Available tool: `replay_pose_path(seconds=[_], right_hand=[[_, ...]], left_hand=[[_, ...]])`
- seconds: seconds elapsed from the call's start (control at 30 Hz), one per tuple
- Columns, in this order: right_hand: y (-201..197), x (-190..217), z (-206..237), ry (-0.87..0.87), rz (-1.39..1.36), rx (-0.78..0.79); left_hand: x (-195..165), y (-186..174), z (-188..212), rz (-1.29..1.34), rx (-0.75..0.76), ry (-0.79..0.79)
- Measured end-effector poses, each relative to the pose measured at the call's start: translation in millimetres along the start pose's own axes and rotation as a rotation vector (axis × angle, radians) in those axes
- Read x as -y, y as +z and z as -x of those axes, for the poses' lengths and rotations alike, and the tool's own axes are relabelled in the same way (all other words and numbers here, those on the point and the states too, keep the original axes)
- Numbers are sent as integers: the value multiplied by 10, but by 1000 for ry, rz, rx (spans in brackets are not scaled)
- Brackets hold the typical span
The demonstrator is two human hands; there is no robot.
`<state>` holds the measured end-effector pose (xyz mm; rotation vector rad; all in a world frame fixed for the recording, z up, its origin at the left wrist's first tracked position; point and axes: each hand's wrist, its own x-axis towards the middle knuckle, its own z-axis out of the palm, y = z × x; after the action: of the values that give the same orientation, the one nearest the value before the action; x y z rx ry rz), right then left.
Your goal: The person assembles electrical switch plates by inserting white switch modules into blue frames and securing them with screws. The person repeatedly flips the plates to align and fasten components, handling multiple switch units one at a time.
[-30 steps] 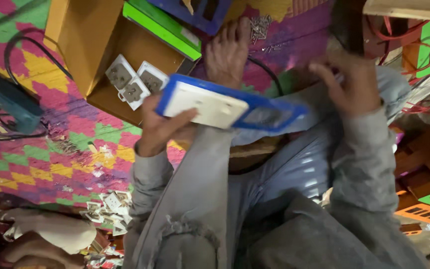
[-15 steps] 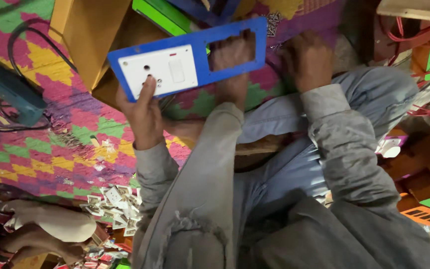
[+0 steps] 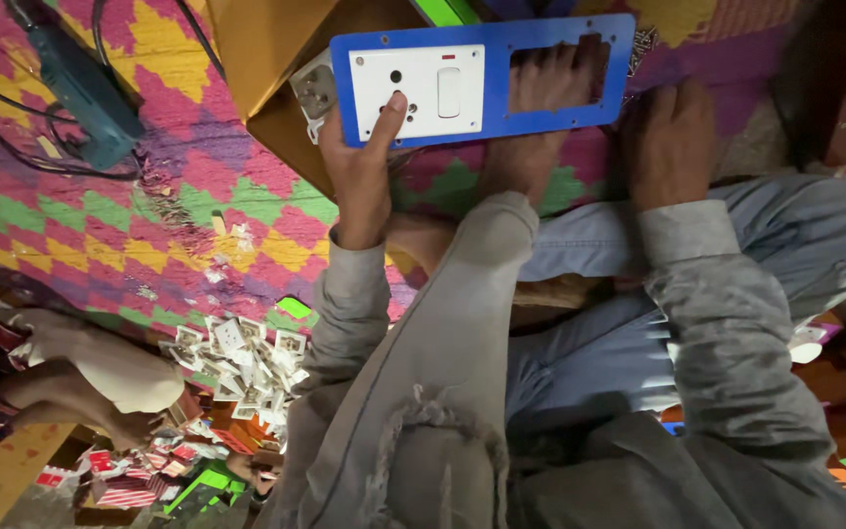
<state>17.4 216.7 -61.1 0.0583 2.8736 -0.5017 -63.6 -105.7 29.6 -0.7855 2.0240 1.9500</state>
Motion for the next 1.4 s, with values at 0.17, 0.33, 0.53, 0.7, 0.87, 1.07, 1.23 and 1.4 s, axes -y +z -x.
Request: replay_pose_path(seconds=[0.17, 0.33, 0.53, 0.7, 0.87, 1.07, 1.23, 1.4], right_hand=[[-9, 1, 105, -57, -14, 21], [-79, 90, 79, -46, -54, -16], [-552, 305, 54, -8, -261, -58], [-924, 875, 106, -39, -728, 2], [-958, 1386, -79, -111, -930, 24], [-1091, 1374, -77, -104, -878, 22], [-1100, 1359, 7, -19, -957, -19], [-1100, 1343, 37, -66, -924, -89]], left_hand=[[-20, -8, 6, 36, 13, 5], [-58, 27, 17, 44, 26, 37], [-28, 67, -15, 23, -35, -1], [56, 28, 12, 64, -48, -65], [52, 26, 90, -5, -2, 64], [43, 65, 294, 166, 72, -60], [59, 34, 304, 216, 193, 76], [29, 37, 331, 310, 216, -40]])
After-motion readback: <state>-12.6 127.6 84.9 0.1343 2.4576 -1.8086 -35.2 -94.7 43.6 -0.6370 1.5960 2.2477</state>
